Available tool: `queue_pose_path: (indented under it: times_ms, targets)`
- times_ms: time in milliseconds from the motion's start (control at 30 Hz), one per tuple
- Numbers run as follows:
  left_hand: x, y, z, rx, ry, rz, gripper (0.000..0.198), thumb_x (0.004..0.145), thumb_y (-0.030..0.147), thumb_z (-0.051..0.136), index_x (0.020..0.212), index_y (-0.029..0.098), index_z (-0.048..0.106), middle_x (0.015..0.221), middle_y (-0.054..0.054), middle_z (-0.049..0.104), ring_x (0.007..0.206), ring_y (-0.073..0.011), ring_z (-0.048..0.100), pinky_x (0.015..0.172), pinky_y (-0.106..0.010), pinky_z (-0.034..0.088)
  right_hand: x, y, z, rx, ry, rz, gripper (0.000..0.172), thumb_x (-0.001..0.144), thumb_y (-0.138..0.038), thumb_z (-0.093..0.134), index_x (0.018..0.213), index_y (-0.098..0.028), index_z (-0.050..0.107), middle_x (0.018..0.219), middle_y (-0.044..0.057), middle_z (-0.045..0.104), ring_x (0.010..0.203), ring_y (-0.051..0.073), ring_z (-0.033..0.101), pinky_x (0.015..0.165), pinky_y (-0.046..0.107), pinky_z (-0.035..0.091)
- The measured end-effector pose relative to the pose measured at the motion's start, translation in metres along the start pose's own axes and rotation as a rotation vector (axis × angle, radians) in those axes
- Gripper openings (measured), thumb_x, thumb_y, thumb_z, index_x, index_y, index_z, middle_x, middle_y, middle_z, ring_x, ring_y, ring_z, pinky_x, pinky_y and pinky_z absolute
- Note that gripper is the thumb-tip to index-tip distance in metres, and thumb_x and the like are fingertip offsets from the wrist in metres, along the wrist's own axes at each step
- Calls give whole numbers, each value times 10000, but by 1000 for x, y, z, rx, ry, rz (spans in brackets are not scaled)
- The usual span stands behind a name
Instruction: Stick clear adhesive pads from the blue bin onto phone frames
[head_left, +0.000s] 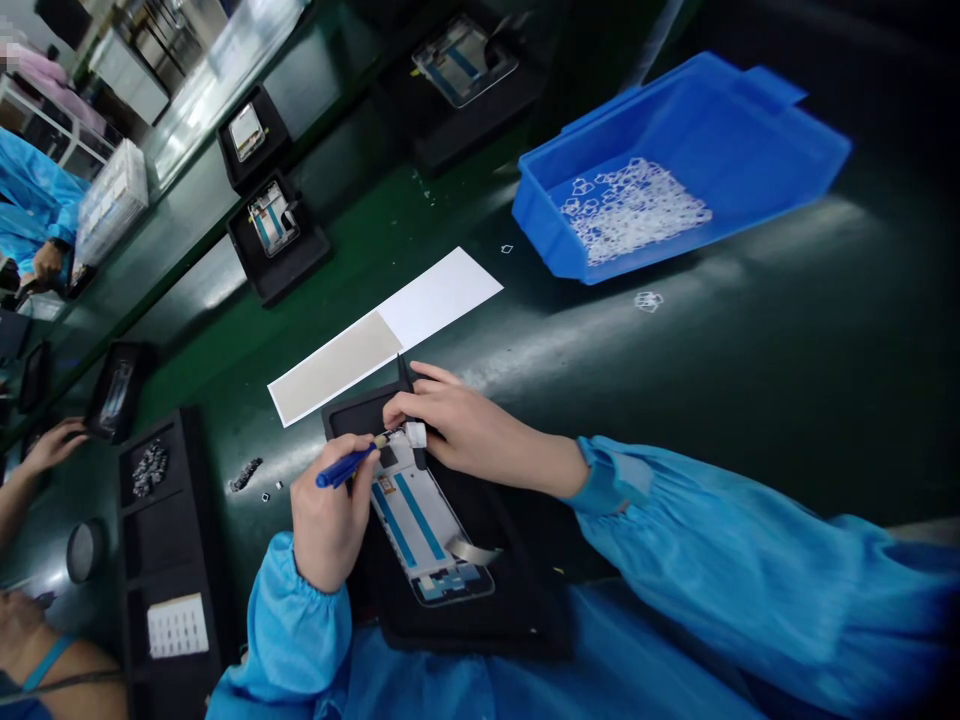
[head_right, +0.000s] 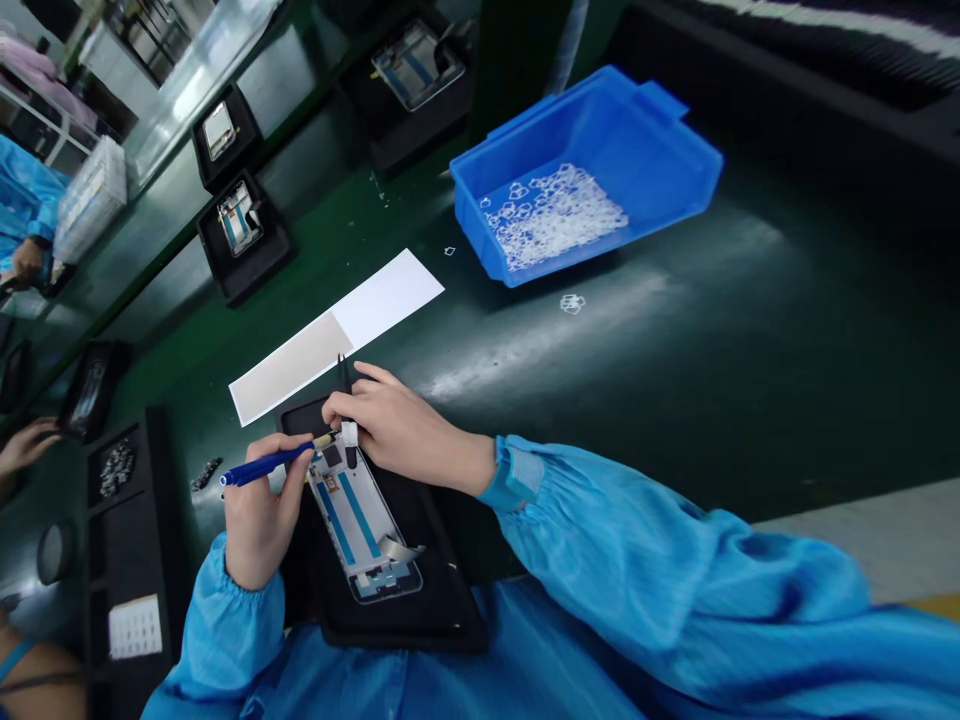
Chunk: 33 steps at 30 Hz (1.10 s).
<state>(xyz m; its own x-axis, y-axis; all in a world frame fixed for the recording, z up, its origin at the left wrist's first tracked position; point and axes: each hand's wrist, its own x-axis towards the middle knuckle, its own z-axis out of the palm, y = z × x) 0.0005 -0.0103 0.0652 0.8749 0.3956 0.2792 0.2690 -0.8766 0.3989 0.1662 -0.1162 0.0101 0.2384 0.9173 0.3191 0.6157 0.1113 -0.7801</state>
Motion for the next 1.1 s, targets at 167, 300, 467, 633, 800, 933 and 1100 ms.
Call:
queue_pose_path:
  times_ms: [167,300,467,633,800,933,1100]
  targets:
    - [2,0,-1,37,-21,35,80,967,235,530,1034,208,564,938,-40,728,851,-176,729,721,-260,580,0,0,0,-7,-2,-4,309,788,18,397,902,-238,528,809,-15,637,746,164,573,1153,540,307]
    - [3,1,-1,77,-30,64,87,973,239,524,1045,201,556,934,-43,721,833,-169,724,711,-249,569,-1,0,1,-5,3,-8,304,801,16,397,908,-239,523,811,-20,634,739,159,570,1155,541,301]
    - [3,3,-1,129,-45,88,88,972,226,521,1048,201,556,917,-41,718,794,-161,721,667,-231,552,-1,2,2,-10,12,-22,322,786,26,396,919,-237,524,816,-19,633,736,159,563,1150,541,306]
    - [2,2,-1,77,-88,100,95,963,183,526,1043,221,560,946,-31,724,855,-157,725,717,-223,556,-2,1,1,-3,4,-20,311,794,15,410,926,-243,525,825,-20,634,749,161,573,1149,539,304]
    - [0,-1,0,31,-53,65,76,952,185,557,1023,212,548,950,-34,726,853,-151,723,728,-218,558,-2,1,0,-10,7,-23,280,806,-1,419,915,-233,531,817,-10,630,742,166,571,1152,536,298]
    - [-3,3,1,34,-84,110,121,937,119,554,1010,216,548,983,-37,723,871,-146,715,745,-218,547,-1,2,2,-18,9,-29,305,770,24,413,904,-227,524,805,-11,629,727,165,560,1142,532,313]
    - [-3,7,-1,77,-117,138,144,936,98,542,1025,210,554,1003,-49,720,878,-153,711,747,-229,542,-2,3,3,-19,3,-16,309,772,21,420,903,-244,510,806,-23,619,730,163,558,1148,531,304]
